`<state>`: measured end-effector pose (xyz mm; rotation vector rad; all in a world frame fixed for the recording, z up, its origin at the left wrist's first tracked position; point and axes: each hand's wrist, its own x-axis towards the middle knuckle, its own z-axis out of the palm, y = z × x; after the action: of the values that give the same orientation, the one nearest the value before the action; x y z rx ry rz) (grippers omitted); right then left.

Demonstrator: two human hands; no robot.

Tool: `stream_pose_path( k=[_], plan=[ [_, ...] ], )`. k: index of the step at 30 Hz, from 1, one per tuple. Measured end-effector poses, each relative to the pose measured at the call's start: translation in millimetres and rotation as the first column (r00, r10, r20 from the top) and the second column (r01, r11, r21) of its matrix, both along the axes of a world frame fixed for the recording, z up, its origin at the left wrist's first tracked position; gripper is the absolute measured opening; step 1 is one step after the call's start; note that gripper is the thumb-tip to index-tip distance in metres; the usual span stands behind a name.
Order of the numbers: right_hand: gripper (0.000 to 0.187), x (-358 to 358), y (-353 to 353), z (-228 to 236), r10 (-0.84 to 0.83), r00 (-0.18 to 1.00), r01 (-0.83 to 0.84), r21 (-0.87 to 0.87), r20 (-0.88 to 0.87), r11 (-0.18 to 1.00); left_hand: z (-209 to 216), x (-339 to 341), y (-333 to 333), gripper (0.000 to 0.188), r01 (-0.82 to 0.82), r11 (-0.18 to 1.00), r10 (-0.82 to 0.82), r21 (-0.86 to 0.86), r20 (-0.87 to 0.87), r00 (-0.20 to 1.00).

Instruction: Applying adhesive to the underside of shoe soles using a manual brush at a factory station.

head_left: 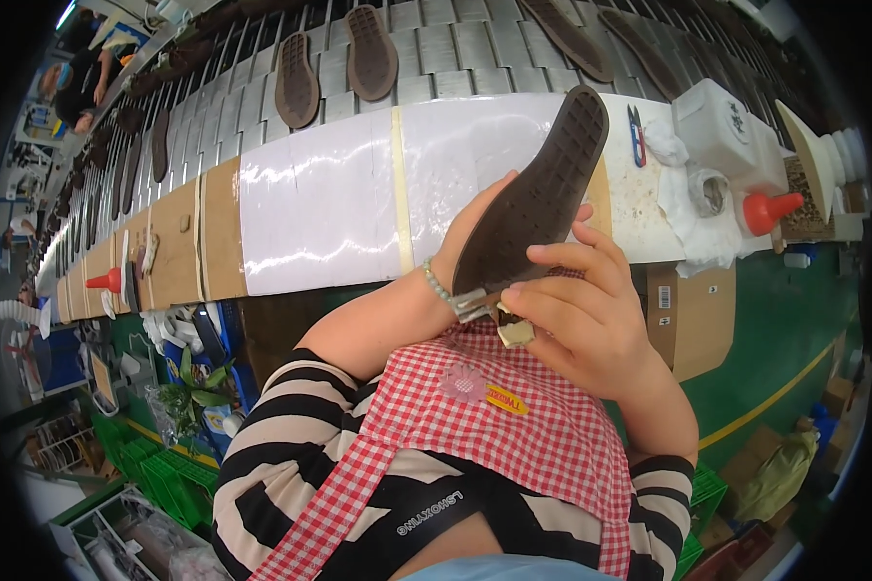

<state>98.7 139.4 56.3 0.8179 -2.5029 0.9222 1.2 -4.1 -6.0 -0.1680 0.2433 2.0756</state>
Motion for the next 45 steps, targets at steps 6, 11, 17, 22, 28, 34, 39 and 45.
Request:
stream_pose_path(
  k=[6, 11, 17, 22, 28, 34, 39, 45],
  plan=[
    [0.042, -9, 1, 0, -0.129, 0.990, 0.127, -0.042, -0.062, 0.991, -18, -1, -4, 0.051, 0.028, 0.978, -0.044, 0.204, 0.073, 0.996],
    [0.041, -2, 0, 4, -0.002, 1.000, 0.002, 0.005, -0.003, 1.000, 1, 2, 3, 0.050, 0.024, 1.000, -0.024, 0.001, 0.042, 0.999],
    [0.040, -10, 3, 3, -0.095, 0.994, 0.094, -0.029, -0.046, 0.995, -37, -1, -5, 0.054, 0.063, 0.948, -0.085, 0.312, 0.056, 0.995],
    [0.037, 0, 2, 6, 0.034, 0.999, -0.035, 0.039, 0.027, 0.999, -12, 4, -1, 0.059, 0.089, 0.978, -0.105, 0.187, 0.078, 0.991],
    [0.033, -2, 5, 12, 0.008, 1.000, -0.008, 0.040, -0.009, 0.999, -16, 2, -4, 0.053, 0.068, 0.983, -0.080, 0.170, 0.065, 0.995],
    [0.027, 1, 11, 11, 0.044, 0.998, -0.049, 0.122, 0.044, 0.991, -13, 0, -5, 0.049, 0.155, 0.978, -0.158, 0.141, 0.008, 0.987],
    [0.026, 2, 18, 22, 0.010, 1.000, -0.014, 0.147, 0.023, 0.989, 8, 7, -9, 0.048, 0.063, 0.990, -0.081, -0.126, -0.139, 0.987],
    [0.025, 3, 16, 19, 0.009, 1.000, -0.012, 0.123, 0.024, 0.992, 25, 7, -7, 0.046, 0.064, 0.935, -0.144, -0.350, -0.207, 0.968]
  ],
)
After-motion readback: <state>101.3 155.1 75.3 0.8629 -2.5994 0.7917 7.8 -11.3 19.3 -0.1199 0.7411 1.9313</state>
